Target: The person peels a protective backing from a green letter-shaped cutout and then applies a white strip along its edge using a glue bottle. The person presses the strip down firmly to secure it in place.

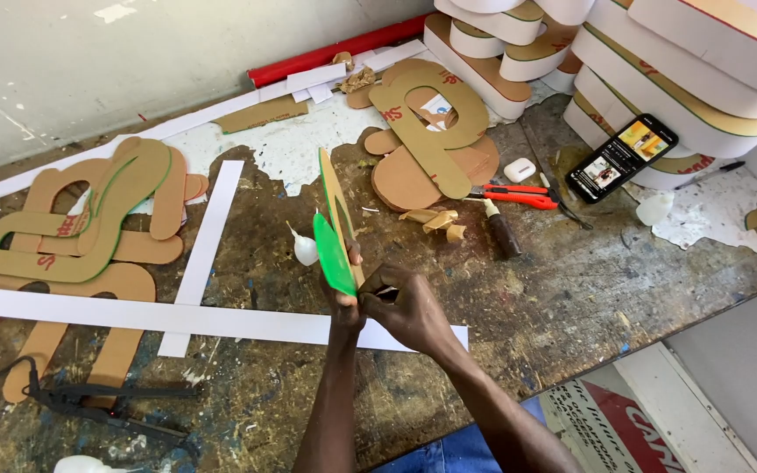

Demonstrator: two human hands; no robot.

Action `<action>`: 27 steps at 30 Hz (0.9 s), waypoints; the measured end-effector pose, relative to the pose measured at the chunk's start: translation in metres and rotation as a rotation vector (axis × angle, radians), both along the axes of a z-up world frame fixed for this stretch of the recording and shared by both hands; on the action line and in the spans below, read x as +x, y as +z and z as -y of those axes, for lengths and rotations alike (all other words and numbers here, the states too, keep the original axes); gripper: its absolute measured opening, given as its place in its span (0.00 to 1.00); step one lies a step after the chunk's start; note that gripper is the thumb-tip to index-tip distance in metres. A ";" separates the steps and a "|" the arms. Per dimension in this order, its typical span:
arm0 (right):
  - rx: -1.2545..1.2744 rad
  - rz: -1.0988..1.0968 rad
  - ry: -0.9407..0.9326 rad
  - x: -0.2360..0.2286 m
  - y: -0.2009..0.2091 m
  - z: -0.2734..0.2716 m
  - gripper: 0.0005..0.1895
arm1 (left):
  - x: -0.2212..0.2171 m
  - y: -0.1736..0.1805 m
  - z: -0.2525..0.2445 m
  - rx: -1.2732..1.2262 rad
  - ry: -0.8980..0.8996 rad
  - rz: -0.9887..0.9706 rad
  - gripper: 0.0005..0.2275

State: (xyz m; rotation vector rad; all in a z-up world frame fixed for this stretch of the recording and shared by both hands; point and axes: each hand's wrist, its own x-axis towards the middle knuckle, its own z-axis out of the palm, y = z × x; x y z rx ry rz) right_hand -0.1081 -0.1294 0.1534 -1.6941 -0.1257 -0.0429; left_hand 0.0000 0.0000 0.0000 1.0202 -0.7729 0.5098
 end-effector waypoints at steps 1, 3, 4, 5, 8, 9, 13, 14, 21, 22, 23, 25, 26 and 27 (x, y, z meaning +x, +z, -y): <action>-0.001 0.006 -0.001 0.001 -0.005 -0.003 0.04 | -0.006 0.010 -0.007 -0.001 -0.001 0.006 0.42; -0.053 0.053 0.000 0.005 -0.015 -0.007 0.05 | -0.017 0.029 -0.020 0.274 0.151 -0.131 0.30; -0.056 0.063 -0.002 0.009 -0.014 -0.007 0.05 | -0.010 0.030 -0.018 0.271 0.151 -0.121 0.30; -0.079 0.074 -0.006 0.008 -0.015 -0.007 0.05 | -0.008 0.028 -0.016 0.197 0.082 -0.033 0.39; -0.071 0.038 -0.010 0.014 -0.030 -0.009 0.05 | -0.011 0.034 -0.002 0.032 -0.051 -0.020 0.49; -0.029 -0.019 -0.006 0.010 -0.039 -0.014 0.06 | -0.021 0.036 -0.003 -0.049 -0.112 -0.103 0.50; 0.012 0.063 -0.006 0.019 -0.057 -0.016 0.08 | -0.021 0.050 -0.003 -0.046 -0.097 -0.113 0.50; 0.029 0.063 0.016 0.022 -0.060 -0.015 0.10 | -0.022 0.055 -0.007 0.044 -0.082 -0.128 0.46; 0.214 0.024 0.096 0.030 -0.041 -0.020 0.11 | -0.018 0.060 -0.016 0.135 -0.066 -0.173 0.37; 0.217 0.011 0.098 0.024 -0.038 -0.022 0.11 | -0.013 0.035 -0.026 0.140 -0.078 -0.202 0.37; 0.283 0.023 0.085 0.022 -0.034 -0.022 0.11 | -0.003 0.004 -0.037 0.212 0.110 -0.100 0.33; 0.348 0.033 0.074 0.022 -0.036 -0.025 0.13 | 0.017 -0.054 -0.048 0.334 0.472 0.136 0.32; 0.281 0.050 0.038 0.023 -0.043 -0.026 0.15 | 0.027 -0.069 -0.042 0.382 0.648 0.269 0.35; 0.214 0.068 0.003 0.025 -0.050 -0.028 0.17 | 0.035 -0.070 -0.028 0.423 0.823 0.410 0.40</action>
